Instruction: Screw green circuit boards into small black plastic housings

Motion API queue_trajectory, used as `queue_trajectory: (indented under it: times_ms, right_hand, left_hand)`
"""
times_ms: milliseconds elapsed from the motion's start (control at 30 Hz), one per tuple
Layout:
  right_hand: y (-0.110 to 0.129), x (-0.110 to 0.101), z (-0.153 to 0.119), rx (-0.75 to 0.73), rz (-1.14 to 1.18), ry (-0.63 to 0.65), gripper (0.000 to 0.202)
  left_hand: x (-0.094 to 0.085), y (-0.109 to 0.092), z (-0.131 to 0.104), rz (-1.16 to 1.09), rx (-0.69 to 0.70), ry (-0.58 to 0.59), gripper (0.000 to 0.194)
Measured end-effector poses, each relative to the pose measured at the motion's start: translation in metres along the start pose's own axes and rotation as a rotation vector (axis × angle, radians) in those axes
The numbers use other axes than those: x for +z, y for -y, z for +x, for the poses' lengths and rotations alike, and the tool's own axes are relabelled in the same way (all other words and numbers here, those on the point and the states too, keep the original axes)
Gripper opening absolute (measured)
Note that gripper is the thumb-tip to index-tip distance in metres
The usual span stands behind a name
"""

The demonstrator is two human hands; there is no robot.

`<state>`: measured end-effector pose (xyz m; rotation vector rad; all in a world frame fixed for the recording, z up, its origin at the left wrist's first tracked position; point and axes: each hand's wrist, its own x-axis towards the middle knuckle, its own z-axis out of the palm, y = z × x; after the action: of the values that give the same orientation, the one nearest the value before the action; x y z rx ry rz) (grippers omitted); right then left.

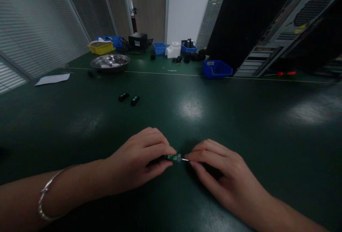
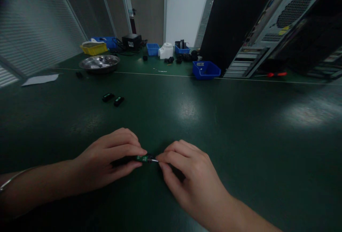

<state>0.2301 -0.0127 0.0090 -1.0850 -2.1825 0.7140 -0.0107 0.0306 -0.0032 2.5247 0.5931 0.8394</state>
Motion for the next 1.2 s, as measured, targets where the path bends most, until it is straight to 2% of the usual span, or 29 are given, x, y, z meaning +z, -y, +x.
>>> queue_trajectory:
  times_ms: [233,467,567,700,800,900,967,1033,1133,1200]
  right_hand:
    - [0.0,0.001,-0.002,-0.008,-0.032,0.021,0.022]
    - [0.0,0.003,-0.003,-0.07,-0.196,0.036,0.018]
    - [0.003,0.003,-0.003,-0.097,-0.216,0.02,0.017]
    - [0.006,0.001,-0.002,-0.08,-0.051,-0.05,0.019]
    - [0.003,0.0,-0.002,-0.037,-0.025,-0.078,0.016]
    - [0.0,-0.001,-0.003,-0.004,-0.016,-0.077,0.015]
    - [-0.001,-0.001,-0.003,0.013,-0.001,-0.077,0.016]
    - [-0.001,-0.002,-0.003,0.027,0.015,-0.083,0.016]
    - [-0.002,-0.003,-0.002,0.043,0.041,-0.084,0.017]
    - [-0.002,-0.003,-0.002,0.047,0.054,-0.078,0.019]
  left_hand:
    - [0.001,0.0,0.001,0.001,0.0,0.016,0.019]
    - [0.005,-0.004,0.002,0.006,-0.049,0.075,0.018]
    - [0.005,-0.004,0.001,0.015,-0.076,0.091,0.028]
    - [0.005,-0.004,-0.002,-0.003,-0.162,0.13,0.047]
    - [0.003,-0.004,-0.002,-0.027,-0.177,0.161,0.054]
    - [-0.007,-0.002,0.001,-0.096,-0.168,0.206,0.065]
    - [-0.02,0.003,0.004,-0.166,-0.171,0.239,0.072]
    - [-0.038,0.009,0.009,-0.222,-0.189,0.28,0.059]
    - [-0.064,0.019,0.013,-0.203,-0.26,0.367,0.017]
    - [-0.076,0.023,0.014,-0.168,-0.305,0.473,0.011]
